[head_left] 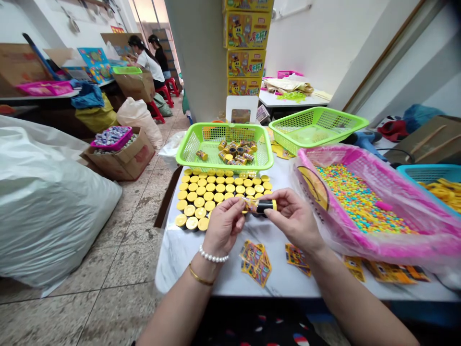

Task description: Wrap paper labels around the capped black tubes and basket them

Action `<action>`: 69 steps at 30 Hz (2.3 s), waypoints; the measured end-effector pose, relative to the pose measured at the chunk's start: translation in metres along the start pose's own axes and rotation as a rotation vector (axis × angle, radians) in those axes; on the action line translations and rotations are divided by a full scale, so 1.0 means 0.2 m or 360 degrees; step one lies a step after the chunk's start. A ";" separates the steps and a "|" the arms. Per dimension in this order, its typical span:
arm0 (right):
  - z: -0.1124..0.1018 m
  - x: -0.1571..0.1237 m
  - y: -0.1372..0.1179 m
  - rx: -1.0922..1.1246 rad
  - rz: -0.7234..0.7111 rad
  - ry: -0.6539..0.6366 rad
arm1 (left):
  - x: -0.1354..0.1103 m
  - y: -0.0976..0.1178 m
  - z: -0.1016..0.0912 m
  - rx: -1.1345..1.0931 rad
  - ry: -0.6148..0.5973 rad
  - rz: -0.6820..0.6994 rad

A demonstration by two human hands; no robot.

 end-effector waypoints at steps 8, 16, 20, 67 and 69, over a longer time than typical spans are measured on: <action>-0.01 -0.04 -0.09 -0.0355 -0.0459 0.0085 | -0.03 0.10 -0.02 0.0228 0.0153 0.0402; 0.03 -0.01 -0.10 -0.0342 -0.0413 -0.0185 | -0.05 0.07 0.06 0.0565 -0.0235 0.0294; 0.01 -0.01 -0.14 -0.0616 -0.0573 -0.0153 | -0.05 0.07 0.06 0.0529 -0.0239 0.0289; 0.04 -0.07 -0.13 -0.0299 -0.0289 -0.0245 | -0.16 0.08 0.11 0.0862 -0.0393 0.0466; 0.08 -0.16 -0.11 -0.0353 -0.0227 -0.0343 | -0.26 0.06 0.07 0.1095 -0.0293 0.0573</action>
Point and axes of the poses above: each hand's wrist, its own x-axis towards the middle knuckle, its own z-axis out of the palm, y = z × x, the point moved 7 cm from there along x, towards the middle knuckle
